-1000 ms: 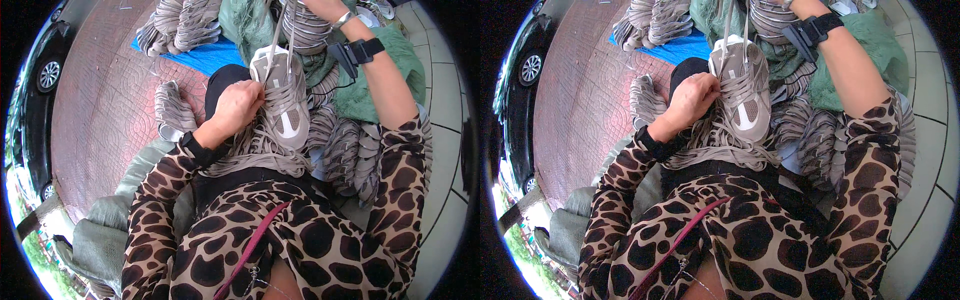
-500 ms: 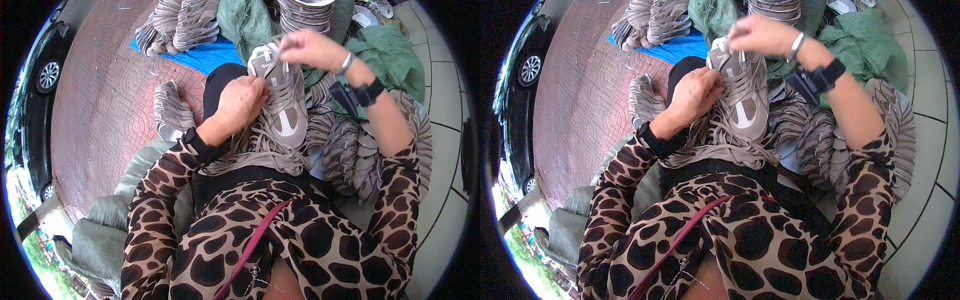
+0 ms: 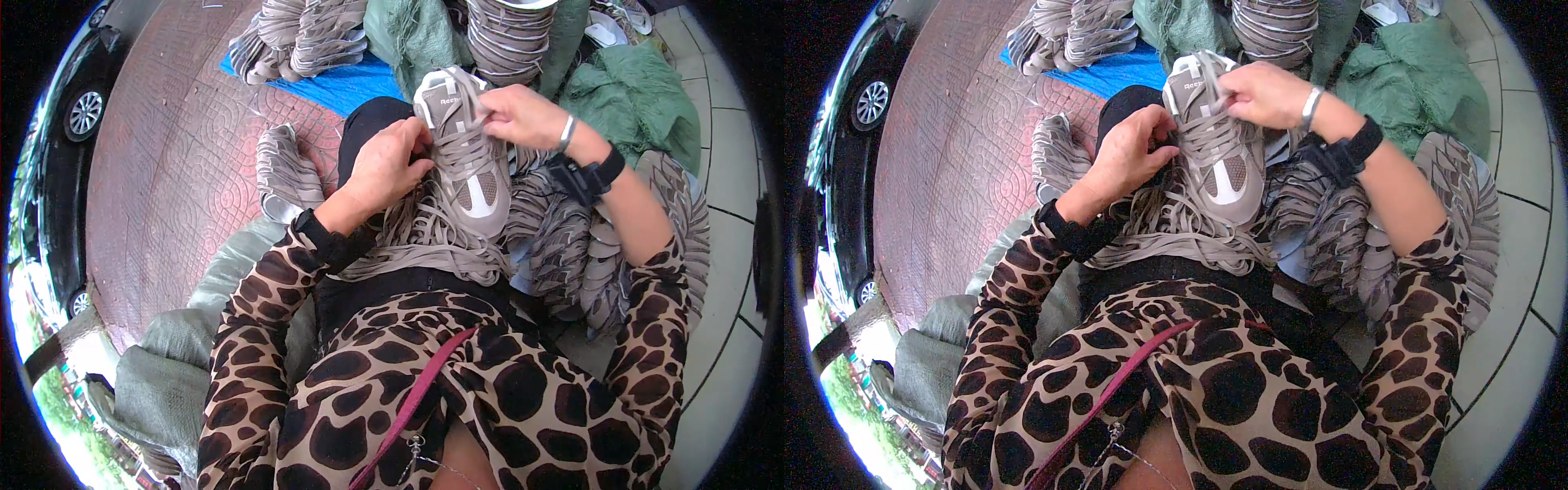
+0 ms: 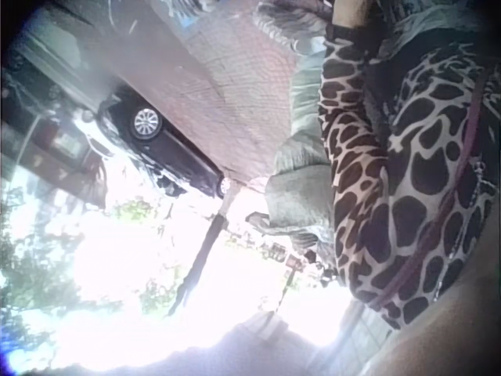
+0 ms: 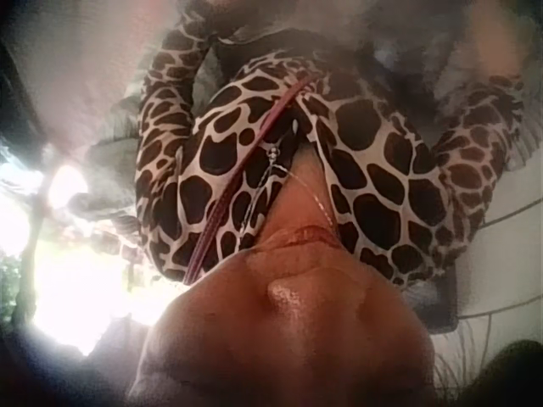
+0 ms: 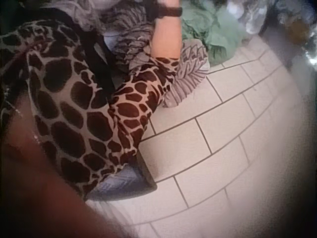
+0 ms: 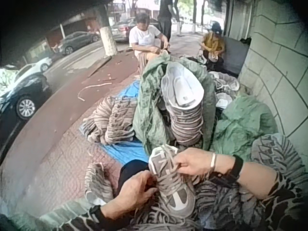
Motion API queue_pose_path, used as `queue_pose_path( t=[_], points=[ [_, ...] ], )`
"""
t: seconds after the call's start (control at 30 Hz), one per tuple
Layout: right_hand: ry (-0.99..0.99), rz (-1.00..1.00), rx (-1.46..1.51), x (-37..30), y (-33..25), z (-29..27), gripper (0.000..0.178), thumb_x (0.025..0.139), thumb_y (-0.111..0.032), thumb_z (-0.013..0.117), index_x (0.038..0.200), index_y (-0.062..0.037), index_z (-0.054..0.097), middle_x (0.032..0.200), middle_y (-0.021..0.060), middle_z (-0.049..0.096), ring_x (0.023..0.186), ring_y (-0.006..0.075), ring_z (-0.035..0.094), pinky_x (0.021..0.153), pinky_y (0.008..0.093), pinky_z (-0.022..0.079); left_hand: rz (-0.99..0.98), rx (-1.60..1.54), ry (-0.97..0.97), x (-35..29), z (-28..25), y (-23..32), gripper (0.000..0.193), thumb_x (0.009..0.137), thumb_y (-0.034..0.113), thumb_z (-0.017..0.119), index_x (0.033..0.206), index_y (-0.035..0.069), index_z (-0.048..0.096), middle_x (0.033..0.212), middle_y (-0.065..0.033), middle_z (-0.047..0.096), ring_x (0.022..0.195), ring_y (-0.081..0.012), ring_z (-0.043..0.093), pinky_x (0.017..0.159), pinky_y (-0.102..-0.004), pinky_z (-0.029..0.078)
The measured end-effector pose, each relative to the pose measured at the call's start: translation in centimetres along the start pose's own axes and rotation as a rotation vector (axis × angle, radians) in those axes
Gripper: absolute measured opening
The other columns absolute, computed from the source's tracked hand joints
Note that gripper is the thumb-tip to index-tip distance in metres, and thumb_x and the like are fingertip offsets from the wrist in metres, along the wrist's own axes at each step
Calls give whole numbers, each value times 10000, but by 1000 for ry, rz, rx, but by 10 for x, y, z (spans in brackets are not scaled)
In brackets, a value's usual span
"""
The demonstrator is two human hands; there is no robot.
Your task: The person sits on the ground surrounded by stacks of shoes and repeatedly threads a long shoelace through the eyelets of a single sneaker. They pull the lace through the holes and adjust the loops by hand, working on the same shoe throughout the clip.
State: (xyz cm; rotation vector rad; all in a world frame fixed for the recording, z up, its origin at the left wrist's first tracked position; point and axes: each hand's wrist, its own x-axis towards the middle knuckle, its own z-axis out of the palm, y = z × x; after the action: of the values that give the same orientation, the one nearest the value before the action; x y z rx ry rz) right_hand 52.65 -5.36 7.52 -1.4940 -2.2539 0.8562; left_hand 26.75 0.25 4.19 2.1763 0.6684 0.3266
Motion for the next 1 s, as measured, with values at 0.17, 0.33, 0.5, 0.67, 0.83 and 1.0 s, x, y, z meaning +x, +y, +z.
queue_pose_path(
  t=[0.17, 0.33, 0.5, 0.67, 0.83, 1.0],
  points=[
    [-155, 239, 184, -2, 0, -13, 144, 812, -136, 653, 889, -23, 606, 703, 29, 562, 641, 127, 508, 617, 305, 445, -65, -96, 37, 5, -3, 4, 262, 763, 101, 685, 981, 33, 557, 846, -113, 600, 767, -258, 599, 684, -360, 486],
    [353, 317, 805, 0, 23, -79, 194, 966, -217, 522, 968, -49, 617, 761, -37, 549, 609, -2, 442, 531, 149, 333, 5, -111, 135, 25, -17, -10, 256, 818, 109, 659, 1055, 32, 599, 843, -80, 605, 749, -168, 579, 674, -292, 480],
    [739, 239, 1282, 33, -7, -155, 218, 1001, -241, 441, 838, -99, 464, 543, -78, 260, 420, 45, 216, 377, 225, 206, 155, -93, -48, 51, -28, -14, 243, 816, 142, 676, 1027, 25, 642, 947, -81, 609, 904, -188, 577, 762, -303, 478],
    [770, 157, 1252, 81, -21, -145, 246, 1000, -289, 439, 831, -116, 485, 543, -81, 290, 403, 47, 235, 380, 217, 218, 204, -256, -133, 58, -25, -8, 219, 843, 218, 671, 889, 5, 664, 760, -115, 624, 696, -216, 588, 649, -334, 474],
    [927, -182, -33, 90, 1, -134, 258, 978, -260, 469, 823, -67, 543, 548, 26, 413, 471, 187, 428, 429, 305, 345, 77, -250, -245, 70, -20, 8, 250, 931, 248, 620, 991, 12, 676, 752, -27, 603, 710, -92, 534, 654, -255, 450],
    [766, -318, -445, 107, -17, -113, 311, 965, -244, 489, 761, -20, 559, 583, 125, 495, 543, 309, 532, 519, 395, 413, 96, -402, -132, 69, -6, -11, 285, 928, 257, 581, 885, -12, 666, 658, -81, 609, 606, -147, 544, 591, -322, 458]
  ],
)
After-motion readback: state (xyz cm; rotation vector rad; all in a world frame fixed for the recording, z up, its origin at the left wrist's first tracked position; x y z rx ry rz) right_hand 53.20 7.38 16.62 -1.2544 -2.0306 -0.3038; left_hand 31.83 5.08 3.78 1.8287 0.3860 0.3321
